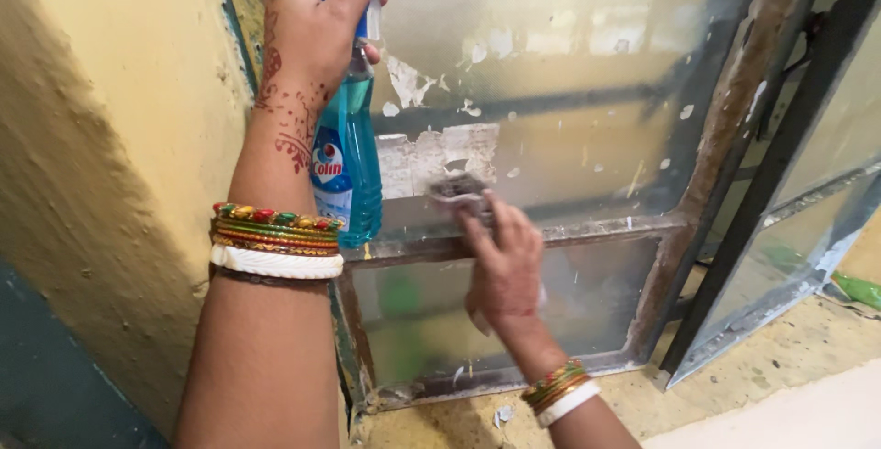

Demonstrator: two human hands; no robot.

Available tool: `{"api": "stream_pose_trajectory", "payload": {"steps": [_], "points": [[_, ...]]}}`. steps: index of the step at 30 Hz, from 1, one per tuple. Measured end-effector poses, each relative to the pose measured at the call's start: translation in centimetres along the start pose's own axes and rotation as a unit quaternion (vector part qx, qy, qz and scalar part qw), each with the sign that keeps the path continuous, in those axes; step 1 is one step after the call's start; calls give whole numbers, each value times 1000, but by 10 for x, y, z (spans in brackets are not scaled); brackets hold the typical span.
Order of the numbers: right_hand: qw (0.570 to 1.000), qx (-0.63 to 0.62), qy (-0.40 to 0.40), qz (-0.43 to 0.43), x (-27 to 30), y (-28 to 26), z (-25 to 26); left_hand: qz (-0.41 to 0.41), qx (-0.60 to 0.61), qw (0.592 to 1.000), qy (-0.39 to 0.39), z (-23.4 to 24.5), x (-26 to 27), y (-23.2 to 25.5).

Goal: The person sprays cleaning liquid on a window pane and wipes the surface with a cloth by hand.

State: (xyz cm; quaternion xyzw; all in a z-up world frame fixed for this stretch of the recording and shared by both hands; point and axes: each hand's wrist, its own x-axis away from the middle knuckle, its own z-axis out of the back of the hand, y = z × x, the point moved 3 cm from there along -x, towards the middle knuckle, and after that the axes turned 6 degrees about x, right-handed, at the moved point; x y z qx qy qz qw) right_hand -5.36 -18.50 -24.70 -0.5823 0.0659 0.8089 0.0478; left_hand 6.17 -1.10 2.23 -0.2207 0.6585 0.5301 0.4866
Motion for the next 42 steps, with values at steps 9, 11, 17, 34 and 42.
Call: {"api": "stream_pose_trajectory", "payload": {"steps": [9, 11, 17, 34, 42], "points": [[986, 114, 60, -106, 43, 138, 7, 6, -18, 1000, 5, 0, -1, -4], [980, 137, 54, -135, 46, 164, 12, -2, -22, 1000, -3, -1, -1, -2], [955, 93, 90, -267, 19, 200, 32, -13, -47, 999, 2, -5, 3, 3], [961, -19, 244, -131, -180, 164, 49, 29, -32, 999, -4, -13, 1, 10], [984, -15, 175, -21, -171, 34, 23, 41, -44, 998, -1, -12, 2, 16]]}}
